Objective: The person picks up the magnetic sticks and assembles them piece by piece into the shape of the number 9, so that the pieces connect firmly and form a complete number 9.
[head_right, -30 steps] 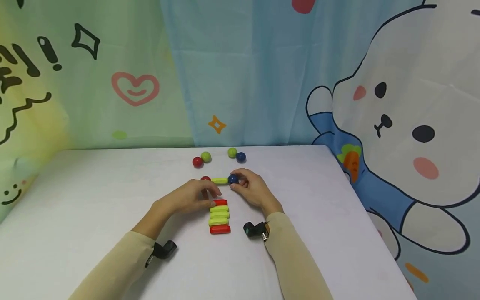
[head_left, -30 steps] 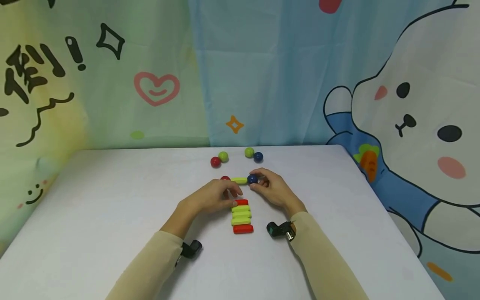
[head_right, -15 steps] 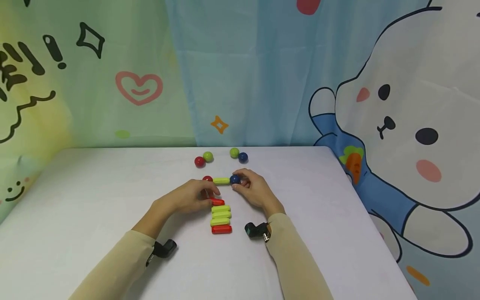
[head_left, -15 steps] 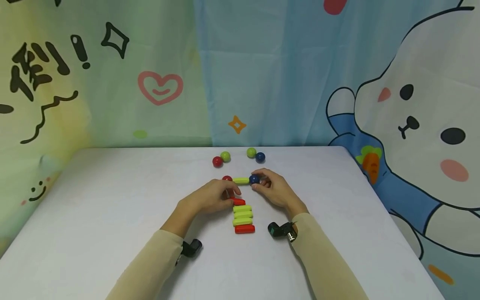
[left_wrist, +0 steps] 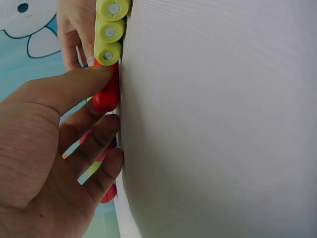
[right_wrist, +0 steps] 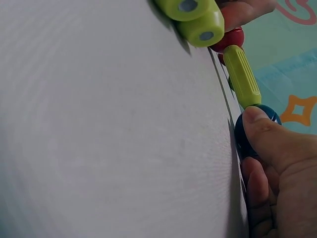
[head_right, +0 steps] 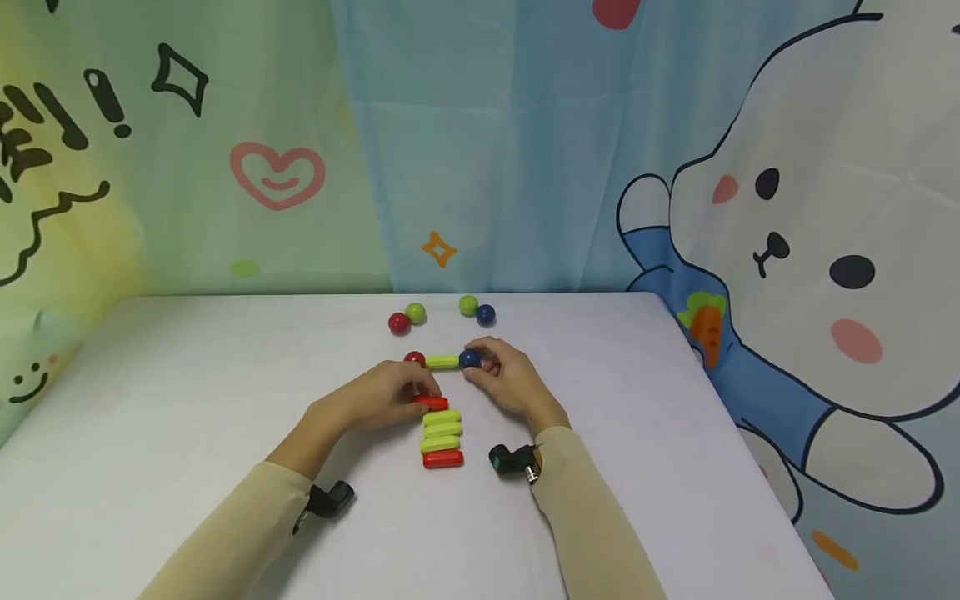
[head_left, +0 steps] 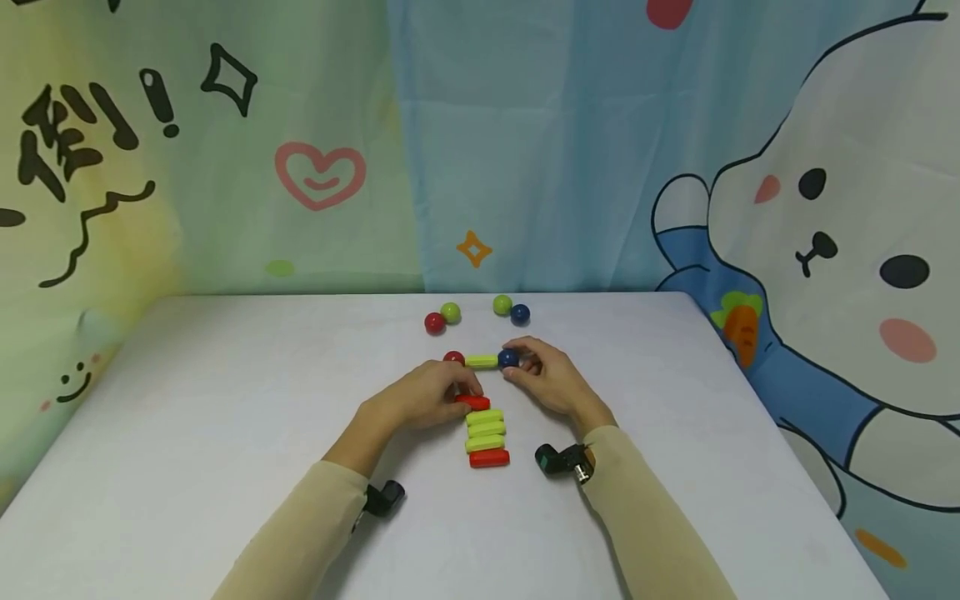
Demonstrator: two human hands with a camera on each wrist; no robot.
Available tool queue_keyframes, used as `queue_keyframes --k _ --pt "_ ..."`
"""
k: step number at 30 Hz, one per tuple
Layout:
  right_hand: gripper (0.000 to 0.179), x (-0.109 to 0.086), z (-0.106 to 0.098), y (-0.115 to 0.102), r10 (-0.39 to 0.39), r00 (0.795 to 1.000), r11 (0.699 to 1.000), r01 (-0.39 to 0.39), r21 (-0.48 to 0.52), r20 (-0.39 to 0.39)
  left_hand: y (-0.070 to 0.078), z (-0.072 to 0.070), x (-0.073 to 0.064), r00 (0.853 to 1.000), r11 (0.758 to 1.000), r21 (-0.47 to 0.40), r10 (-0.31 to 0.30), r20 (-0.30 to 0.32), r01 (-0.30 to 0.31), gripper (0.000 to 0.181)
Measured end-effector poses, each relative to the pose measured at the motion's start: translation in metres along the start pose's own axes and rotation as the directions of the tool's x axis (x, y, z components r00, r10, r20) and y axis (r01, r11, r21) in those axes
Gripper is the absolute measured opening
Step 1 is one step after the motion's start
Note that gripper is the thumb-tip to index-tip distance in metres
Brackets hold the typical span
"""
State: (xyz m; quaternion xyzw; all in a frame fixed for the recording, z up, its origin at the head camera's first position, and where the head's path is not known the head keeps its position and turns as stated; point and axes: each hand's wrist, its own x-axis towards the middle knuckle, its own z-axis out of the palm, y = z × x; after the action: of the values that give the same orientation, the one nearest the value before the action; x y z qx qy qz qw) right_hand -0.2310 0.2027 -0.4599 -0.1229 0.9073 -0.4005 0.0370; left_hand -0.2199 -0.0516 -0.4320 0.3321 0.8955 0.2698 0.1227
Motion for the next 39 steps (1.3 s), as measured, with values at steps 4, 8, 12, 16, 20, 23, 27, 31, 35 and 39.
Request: queue_keyframes --k 4,8,12,16,20,23,27,31,35,39 --pt "0.04 0.0 0.001 0.001 0.009 1.0 1.0 -0.009 -0.002 0.001 0.0 -0.001 -0.003 0.999 0.999 -0.018 -0.031 -0.004 0.031 0.021" --pt "0.04 0.001 0.001 0.0 0.016 1.0 1.0 -0.016 -0.007 -0.001 -0.002 -0.002 -0.007 0.998 0.997 -0.034 -0.064 -0.02 0.063 0.026" --pt "0.041 0.001 0.0 0.0 0.018 1.0 1.0 -0.018 -0.015 -0.006 -0.005 -0.004 -0.009 0.996 0.996 -0.042 -0.079 -0.05 0.077 0.025" --pt "0.041 0.001 -0.001 0.0 0.029 1.0 0.999 -0.029 -0.018 -0.006 -0.007 -0.006 -0.011 0.994 0.995 -0.052 -0.088 -0.063 0.085 0.025" --pt "0.041 0.0 -0.001 0.0 0.031 0.999 0.999 -0.031 -0.019 -0.011 -0.009 -0.009 -0.013 0.992 0.993 -0.052 -0.108 -0.072 0.104 0.026" --pt "0.041 0.0 -0.001 0.0 0.019 1.0 1.0 -0.019 -0.011 -0.007 -0.011 -0.011 -0.014 0.986 0.99 -0.053 -0.136 -0.096 0.131 0.022" --pt "0.041 0.0 0.0 0.0 0.013 1.0 1.0 -0.013 -0.001 0.001 -0.012 -0.013 -0.015 0.98 0.985 -0.067 -0.167 -0.11 0.16 0.019" --pt "0.041 0.0 -0.001 0.0 0.021 1.0 1.0 -0.021 -0.006 -0.001 -0.01 -0.011 -0.016 0.974 0.98 -0.077 -0.192 -0.12 0.184 0.017" --pt "0.042 0.0 -0.001 -0.001 0.02 1.0 1.0 -0.02 -0.008 0.005 -0.009 -0.008 -0.018 0.964 0.978 -0.068 -0.206 -0.171 0.196 0.021" --pt "0.042 0.001 -0.001 -0.002 0.023 1.0 1.0 -0.023 -0.011 0.006 -0.009 -0.006 -0.02 0.95 0.979 -0.063 -0.205 -0.234 0.196 0.027"
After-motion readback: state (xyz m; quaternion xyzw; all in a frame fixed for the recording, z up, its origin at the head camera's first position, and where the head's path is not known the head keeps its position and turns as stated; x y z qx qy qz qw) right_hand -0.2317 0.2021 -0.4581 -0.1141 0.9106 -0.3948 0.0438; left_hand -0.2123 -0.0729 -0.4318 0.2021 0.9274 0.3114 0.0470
